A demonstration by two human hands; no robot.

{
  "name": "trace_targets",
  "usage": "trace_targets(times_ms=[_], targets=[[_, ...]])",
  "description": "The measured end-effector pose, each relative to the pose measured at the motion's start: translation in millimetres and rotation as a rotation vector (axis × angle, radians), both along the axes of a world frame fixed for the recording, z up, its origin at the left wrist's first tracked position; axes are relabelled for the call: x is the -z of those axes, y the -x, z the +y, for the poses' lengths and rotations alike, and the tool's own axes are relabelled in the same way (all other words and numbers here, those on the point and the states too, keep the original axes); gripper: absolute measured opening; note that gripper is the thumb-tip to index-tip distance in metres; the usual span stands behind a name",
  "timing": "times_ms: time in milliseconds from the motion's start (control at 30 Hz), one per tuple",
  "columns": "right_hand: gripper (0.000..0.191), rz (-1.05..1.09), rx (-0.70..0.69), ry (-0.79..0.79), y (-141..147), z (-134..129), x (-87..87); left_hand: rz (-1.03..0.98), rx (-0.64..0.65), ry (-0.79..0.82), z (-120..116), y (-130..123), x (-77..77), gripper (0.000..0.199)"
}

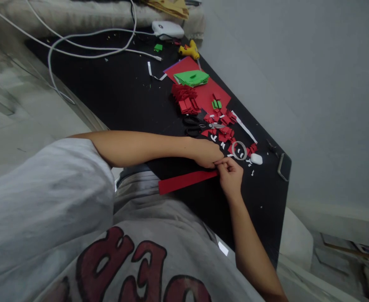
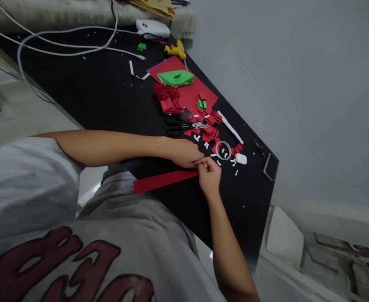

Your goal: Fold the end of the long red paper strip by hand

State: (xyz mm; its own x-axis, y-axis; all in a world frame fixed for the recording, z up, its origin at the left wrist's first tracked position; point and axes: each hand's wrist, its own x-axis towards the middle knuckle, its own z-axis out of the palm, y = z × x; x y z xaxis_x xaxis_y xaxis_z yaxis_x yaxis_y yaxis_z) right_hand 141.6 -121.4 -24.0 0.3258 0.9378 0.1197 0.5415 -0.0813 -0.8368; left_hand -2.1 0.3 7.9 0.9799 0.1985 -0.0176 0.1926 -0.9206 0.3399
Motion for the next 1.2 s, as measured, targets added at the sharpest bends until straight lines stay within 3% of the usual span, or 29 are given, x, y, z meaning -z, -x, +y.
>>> trace_targets(times_ms=[1200], targets=[[0.012, -0.016, 0.009, -0.005, -0.9, -0.5, 1.2, -0.048, -0.015, 0.023, 3.6, -7.2, 12.3, 0.025]])
